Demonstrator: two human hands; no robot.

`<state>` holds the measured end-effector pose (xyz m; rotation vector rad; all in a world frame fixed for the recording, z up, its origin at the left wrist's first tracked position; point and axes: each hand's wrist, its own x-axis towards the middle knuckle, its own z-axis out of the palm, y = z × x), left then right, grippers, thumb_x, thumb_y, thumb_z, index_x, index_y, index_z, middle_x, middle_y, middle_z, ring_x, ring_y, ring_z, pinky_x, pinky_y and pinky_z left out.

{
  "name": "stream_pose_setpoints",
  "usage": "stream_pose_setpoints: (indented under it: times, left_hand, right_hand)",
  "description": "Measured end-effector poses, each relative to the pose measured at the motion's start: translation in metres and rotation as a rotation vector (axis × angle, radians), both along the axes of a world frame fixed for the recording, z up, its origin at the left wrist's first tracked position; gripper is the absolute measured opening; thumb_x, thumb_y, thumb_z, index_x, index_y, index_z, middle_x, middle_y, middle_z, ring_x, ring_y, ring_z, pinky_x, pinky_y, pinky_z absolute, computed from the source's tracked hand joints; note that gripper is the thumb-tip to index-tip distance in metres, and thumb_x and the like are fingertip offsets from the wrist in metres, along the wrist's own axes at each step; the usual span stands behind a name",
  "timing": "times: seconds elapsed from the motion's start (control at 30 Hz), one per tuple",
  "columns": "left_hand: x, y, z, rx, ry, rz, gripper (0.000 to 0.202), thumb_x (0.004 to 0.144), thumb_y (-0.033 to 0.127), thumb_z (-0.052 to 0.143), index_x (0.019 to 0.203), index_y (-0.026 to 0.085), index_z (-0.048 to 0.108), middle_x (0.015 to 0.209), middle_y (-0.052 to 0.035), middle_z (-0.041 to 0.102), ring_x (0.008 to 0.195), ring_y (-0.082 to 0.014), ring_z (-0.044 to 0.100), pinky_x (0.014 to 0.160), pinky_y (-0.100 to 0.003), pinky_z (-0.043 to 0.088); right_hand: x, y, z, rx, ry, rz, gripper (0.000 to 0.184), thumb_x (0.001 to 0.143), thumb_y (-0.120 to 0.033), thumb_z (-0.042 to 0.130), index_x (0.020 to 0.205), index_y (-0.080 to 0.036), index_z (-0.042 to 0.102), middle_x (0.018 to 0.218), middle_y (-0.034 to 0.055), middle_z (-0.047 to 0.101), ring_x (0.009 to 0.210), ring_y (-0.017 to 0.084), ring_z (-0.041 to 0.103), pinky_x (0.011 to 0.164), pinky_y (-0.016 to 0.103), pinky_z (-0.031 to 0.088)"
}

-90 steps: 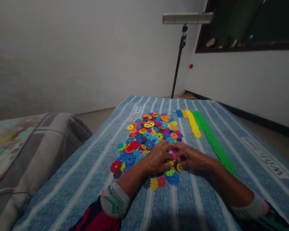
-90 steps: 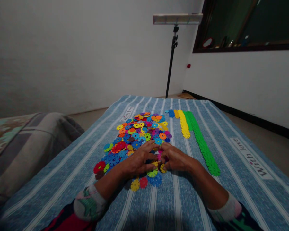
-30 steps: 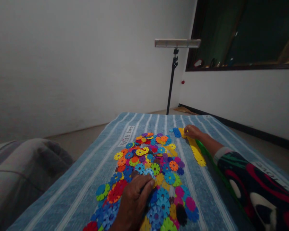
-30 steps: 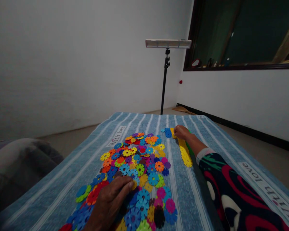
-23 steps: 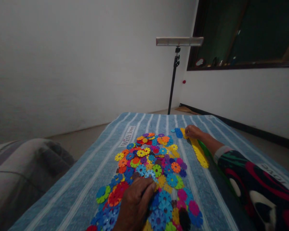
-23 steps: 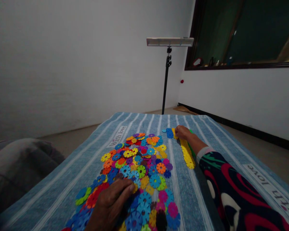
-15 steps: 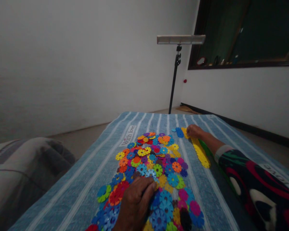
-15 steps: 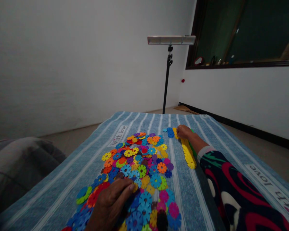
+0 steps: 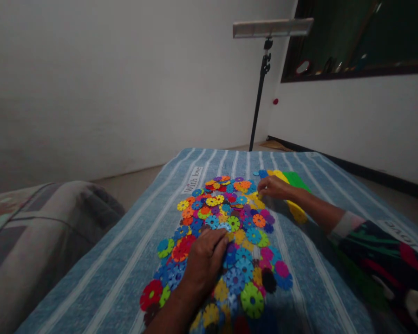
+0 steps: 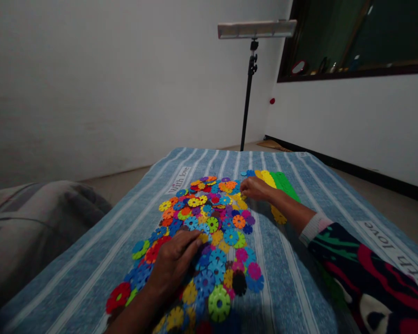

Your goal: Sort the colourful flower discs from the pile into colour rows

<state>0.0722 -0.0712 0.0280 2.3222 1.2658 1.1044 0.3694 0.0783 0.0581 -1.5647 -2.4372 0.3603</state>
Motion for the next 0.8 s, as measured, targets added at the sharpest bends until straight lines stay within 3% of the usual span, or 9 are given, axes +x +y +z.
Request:
stream_pose_setpoints:
  times: [0.2, 0.3, 0.57, 0.8]
  left_hand:
    - [0.004, 0.001, -0.001, -0.018, 0.029, -0.012, 0.023, 0.092, 0.022, 0.049, 0.083, 0.019, 0.070, 0.076, -0.0030, 0.071, 0.075, -0.0167, 0.063, 0.069, -0.027, 0.048]
    - [0.007, 0.001, 0.000, -0.038, 0.043, -0.039, 0.024, 0.092, 0.022, 0.049, 0.082, 0.019, 0.070, 0.074, -0.0028, 0.070, 0.073, -0.0165, 0.061, 0.068, -0.027, 0.048]
    - [0.011, -0.003, 0.003, -0.090, 0.000, -0.118, 0.020, 0.089, 0.024, 0.053, 0.087, 0.020, 0.072, 0.077, -0.0016, 0.071, 0.072, -0.0146, 0.062, 0.072, -0.026, 0.049]
    - [0.016, -0.005, 0.003, -0.066, 0.055, -0.182, 0.017, 0.087, 0.028, 0.055, 0.084, 0.019, 0.069, 0.079, -0.0030, 0.068, 0.078, -0.0165, 0.062, 0.076, -0.031, 0.050]
  right_hand:
    - [-0.051, -0.067, 0.011, -0.213, 0.314, 0.274, 0.013, 0.081, -0.022, 0.064, 0.077, -0.015, 0.075, 0.073, 0.0017, 0.069, 0.067, 0.013, 0.059, 0.064, 0.023, 0.043]
    - [-0.069, -0.094, 0.012, -0.241, 0.387, 0.363, 0.013, 0.082, -0.023, 0.065, 0.078, -0.015, 0.074, 0.073, 0.0006, 0.067, 0.069, 0.012, 0.058, 0.065, 0.023, 0.042]
    - [-0.087, -0.125, -0.007, -0.272, 0.491, 0.242, 0.016, 0.082, -0.024, 0.063, 0.073, -0.014, 0.071, 0.062, -0.0025, 0.057, 0.060, 0.010, 0.050, 0.056, 0.021, 0.036]
    - [-0.074, -0.146, 0.000, -0.273, 0.506, 0.167, 0.021, 0.081, -0.027, 0.061, 0.066, -0.015, 0.069, 0.059, -0.0002, 0.059, 0.056, 0.011, 0.050, 0.053, 0.022, 0.036]
